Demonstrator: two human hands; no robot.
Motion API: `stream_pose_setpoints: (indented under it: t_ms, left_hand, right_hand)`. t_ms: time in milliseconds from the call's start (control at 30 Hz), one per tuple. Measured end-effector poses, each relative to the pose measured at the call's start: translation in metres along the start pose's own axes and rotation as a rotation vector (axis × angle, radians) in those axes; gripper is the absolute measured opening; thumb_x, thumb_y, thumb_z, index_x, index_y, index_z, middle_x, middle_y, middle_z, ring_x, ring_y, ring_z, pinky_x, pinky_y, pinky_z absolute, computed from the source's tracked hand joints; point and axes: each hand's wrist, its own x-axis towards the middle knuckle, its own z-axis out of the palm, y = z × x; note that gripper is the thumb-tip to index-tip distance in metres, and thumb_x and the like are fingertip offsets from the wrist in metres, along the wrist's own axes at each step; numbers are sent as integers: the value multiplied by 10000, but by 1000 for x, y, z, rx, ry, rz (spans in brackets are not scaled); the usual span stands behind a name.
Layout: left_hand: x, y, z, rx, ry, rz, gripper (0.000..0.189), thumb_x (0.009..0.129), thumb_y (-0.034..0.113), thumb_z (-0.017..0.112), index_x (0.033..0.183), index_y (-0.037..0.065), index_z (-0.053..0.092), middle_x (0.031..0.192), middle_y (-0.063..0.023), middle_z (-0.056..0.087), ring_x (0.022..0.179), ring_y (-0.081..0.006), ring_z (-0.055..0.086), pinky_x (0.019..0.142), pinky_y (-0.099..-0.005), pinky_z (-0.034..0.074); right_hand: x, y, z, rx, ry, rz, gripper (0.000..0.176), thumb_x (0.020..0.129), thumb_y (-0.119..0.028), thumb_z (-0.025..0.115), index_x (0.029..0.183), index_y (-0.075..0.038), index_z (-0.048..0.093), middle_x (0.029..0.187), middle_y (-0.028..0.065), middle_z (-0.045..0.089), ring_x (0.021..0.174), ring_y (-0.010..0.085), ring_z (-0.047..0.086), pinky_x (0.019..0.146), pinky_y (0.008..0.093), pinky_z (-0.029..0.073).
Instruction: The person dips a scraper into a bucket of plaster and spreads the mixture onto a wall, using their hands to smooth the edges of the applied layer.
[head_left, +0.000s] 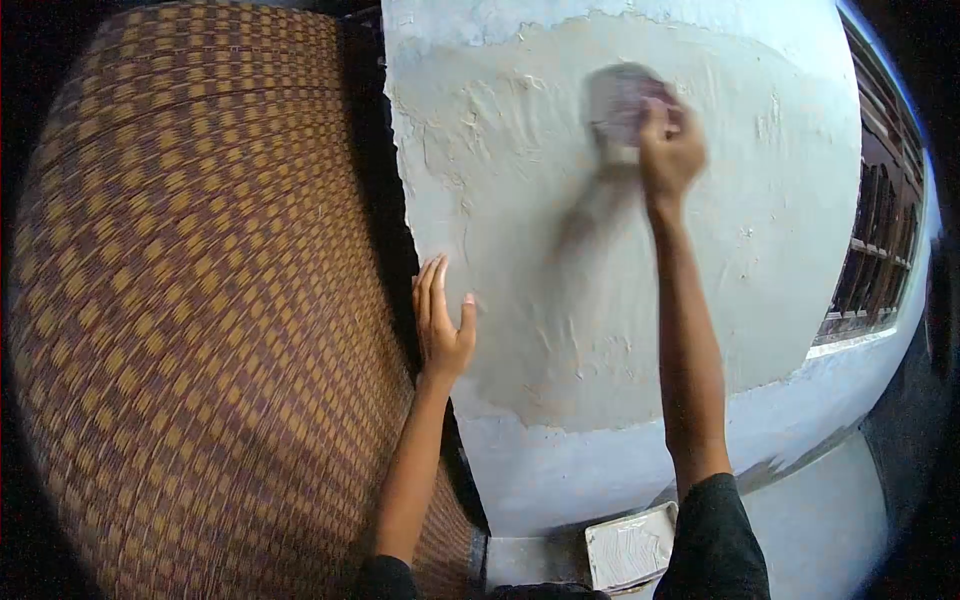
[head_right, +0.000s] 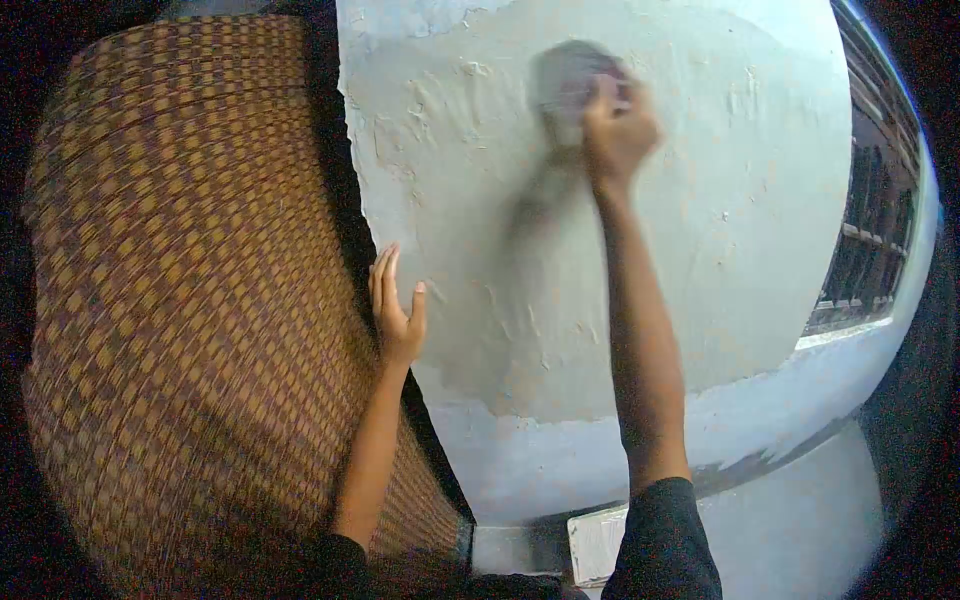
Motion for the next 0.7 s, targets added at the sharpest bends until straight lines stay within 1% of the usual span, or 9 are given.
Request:
stream_pose_setpoints:
  t_ms: [100,200,267,300,400,433,467,567,700]
  left_hand:
    - [0,-4,-4,-3,14,-2,537,892,136,541,1385,-29,407,1411,-194,440,1334,-366,377,1135,-484,253]
    - [2,2,6,19,5,4,531,897,138,538,1386,-25,408,1414,-190,439,1335,-366,373,1133,-486,252]
    - [2,7,16,-17,14,-13,526,902,141,535,1385,-23,408,1414,-188,438,1336,-368,370,1133,-488,249]
    - [2,7,18,-24,10,9,526,905,148,536,1384,-27,408,1409,-199,436,1338,-373,364,1135,-492,243]
    - [-5,10,15,5,-10,-21,541,902,150,536,1389,-39,393,1401,-207,429,1342,-377,350,1136,-506,238]
    - [-6,9,13,7,-8,-24,541,902,150,536,1389,-39,393,1401,-207,429,1342,-377,350,1136,-506,238]
    - [-8,7,9,6,-10,-19,545,897,146,542,1388,-40,393,1402,-207,428,1342,-375,353,1136,-507,236]
    - [-12,6,4,18,-12,-11,550,891,140,547,1388,-40,394,1405,-205,428,1342,-371,357,1138,-506,235]
    - [-13,18,15,15,-1,-34,531,905,158,539,1386,-24,408,1406,-197,441,1348,-370,352,1136,-484,247]
  right_hand:
    - [9,-1,-18,79,125,169,323,908,-166,659,1162,30,624,913,119,696,796,163,662,674,273,538]
    - [-47,-18,19,181,-181,-48,228,897,-184,673,1091,-65,694,808,82,691,650,127,605,601,264,481]
    - [-92,-23,50,319,-460,-93,219,851,-151,692,1056,-72,688,839,118,698,695,166,650,598,291,483]
    - [-101,-22,52,32,-424,-441,210,841,-107,674,1048,-72,689,866,126,709,702,170,665,593,305,499]
    - [-65,10,45,33,-254,-301,218,839,-95,661,1054,-74,691,860,126,714,680,169,659,589,309,505]
    - [-40,10,21,75,-169,-217,184,862,-109,603,1025,-82,685,861,148,701,739,305,667,671,384,508]
    - [-17,14,-4,30,-92,-32,197,875,-141,615,1041,-69,692,886,125,712,750,252,680,671,345,522]
    - [23,31,-55,37,235,127,350,908,-152,644,1176,68,601,915,136,698,723,147,657,647,267,539]
    - [-24,3,-30,133,-20,25,261,895,-143,670,1125,-21,670,794,62,674,663,115,617,593,257,486]
